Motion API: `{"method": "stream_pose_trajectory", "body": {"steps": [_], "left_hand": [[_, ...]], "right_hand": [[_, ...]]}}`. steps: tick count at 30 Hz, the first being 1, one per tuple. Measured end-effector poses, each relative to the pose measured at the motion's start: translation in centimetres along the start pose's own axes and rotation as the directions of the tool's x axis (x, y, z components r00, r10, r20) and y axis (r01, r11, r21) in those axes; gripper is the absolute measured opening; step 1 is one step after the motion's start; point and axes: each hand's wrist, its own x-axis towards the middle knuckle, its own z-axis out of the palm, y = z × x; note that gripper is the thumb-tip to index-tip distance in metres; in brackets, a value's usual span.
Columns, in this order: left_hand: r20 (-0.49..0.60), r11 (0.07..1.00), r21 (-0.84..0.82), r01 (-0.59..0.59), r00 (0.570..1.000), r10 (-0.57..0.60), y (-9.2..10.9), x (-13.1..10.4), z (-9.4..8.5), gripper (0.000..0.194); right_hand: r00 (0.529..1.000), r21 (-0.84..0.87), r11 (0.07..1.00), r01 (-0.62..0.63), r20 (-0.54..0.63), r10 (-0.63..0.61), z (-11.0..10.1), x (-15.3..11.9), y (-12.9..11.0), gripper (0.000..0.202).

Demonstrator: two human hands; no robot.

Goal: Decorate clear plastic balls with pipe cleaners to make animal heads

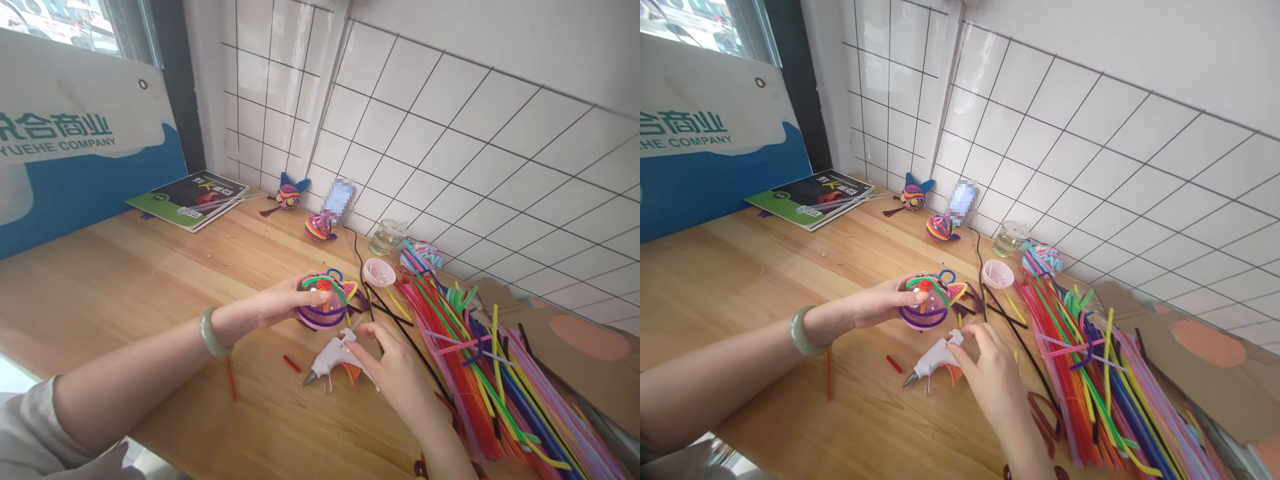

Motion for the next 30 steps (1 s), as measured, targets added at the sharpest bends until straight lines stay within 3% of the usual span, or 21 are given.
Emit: {"method": "stream_pose_trajectory", "body": {"steps": [3, 5, 10, 18, 30], "left_hand": [[0.026, 0.999, -0.027, 0.029, 0.999, -0.028, -0.1, 0.0, 0.4, 0.047], [0.037, 0.998, -0.034, 0.060, 0.998, -0.059, -0.3, -0.1, 0.6, 0.048], [0.030, 0.994, -0.067, 0.090, 0.996, -0.089, -0.8, -0.1, 0.9, 0.054], [-0.003, 0.992, -0.099, 0.082, 0.997, -0.083, -1.2, 0.0, 1.4, 0.048], [-0.060, 0.999, -0.032, 0.032, 0.998, -0.034, -2.2, 0.3, 1.6, 0.044]], "right_hand": [[0.983, 0.046, 0.997, 0.064, -0.175, -0.055, 0.4, -0.1, -1.6, 0.032], [0.972, 0.072, 0.991, 0.110, -0.214, -0.092, 0.8, -0.2, -2.4, 0.037], [0.974, 0.115, 0.987, 0.115, -0.206, -0.089, 1.8, -0.2, -3.1, 0.044], [0.959, 0.077, 0.991, 0.109, -0.269, -0.084, 2.5, -0.4, -3.1, 0.042], [0.958, 0.056, 0.994, 0.094, -0.278, -0.074, 2.9, -0.5, -3.3, 0.042]]}}
